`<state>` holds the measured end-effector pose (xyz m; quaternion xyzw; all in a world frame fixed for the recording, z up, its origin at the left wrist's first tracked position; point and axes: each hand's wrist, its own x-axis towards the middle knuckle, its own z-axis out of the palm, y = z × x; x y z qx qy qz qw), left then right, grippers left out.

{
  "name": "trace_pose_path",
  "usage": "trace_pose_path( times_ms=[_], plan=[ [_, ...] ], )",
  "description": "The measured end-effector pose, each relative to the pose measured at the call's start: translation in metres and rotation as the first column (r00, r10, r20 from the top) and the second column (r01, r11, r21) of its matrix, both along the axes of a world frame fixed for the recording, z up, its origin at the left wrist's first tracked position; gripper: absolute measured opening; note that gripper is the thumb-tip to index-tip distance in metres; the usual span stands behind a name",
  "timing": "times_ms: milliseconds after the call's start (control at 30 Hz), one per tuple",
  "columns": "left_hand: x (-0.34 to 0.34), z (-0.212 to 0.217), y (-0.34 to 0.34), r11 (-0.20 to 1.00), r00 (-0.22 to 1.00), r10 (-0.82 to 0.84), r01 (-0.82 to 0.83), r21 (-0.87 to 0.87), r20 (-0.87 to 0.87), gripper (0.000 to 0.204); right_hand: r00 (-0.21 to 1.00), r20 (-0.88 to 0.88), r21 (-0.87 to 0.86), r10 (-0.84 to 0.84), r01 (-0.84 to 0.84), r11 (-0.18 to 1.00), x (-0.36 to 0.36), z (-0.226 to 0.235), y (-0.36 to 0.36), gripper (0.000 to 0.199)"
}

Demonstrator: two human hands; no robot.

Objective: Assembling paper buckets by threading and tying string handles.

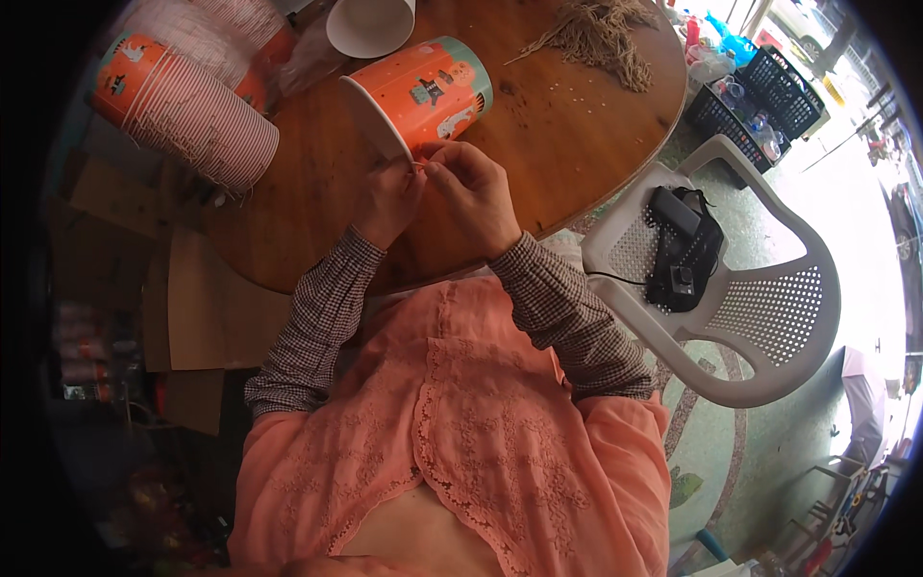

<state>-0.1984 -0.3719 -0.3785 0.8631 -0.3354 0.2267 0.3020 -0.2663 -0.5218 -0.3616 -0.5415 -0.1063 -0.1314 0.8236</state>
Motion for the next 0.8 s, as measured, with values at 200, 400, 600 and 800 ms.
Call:
trace_pose_path(
  times_ms=[200, 400, 600, 800],
  plan=[
    [-0.046, 0.032, 0.024, 0.988, 0.966, 0.019, -0.058, -0.142, -0.258, 0.021, 0.916, 0.287, -0.413, -0.280, 0.382, 0.827, -0.011, 0.003, 0.014, 0.008],
    [-0.079, 0.037, 0.051, 0.955, 0.924, -0.071, -0.046, -0.292, -0.376, 0.023, 0.934, 0.309, -0.461, -0.179, 0.312, 0.831, -0.034, 0.019, 0.031, 0.009],
    [-0.099, 0.046, 0.062, 0.922, 0.876, -0.140, -0.055, -0.384, -0.461, 0.031, 0.914, 0.389, -0.477, -0.111, 0.303, 0.825, -0.042, 0.021, 0.040, 0.010],
    [-0.113, 0.055, 0.066, 0.900, 0.858, -0.151, -0.085, -0.427, -0.490, 0.033, 0.913, 0.402, -0.514, -0.061, 0.280, 0.811, -0.052, 0.025, 0.044, 0.012]
  ],
)
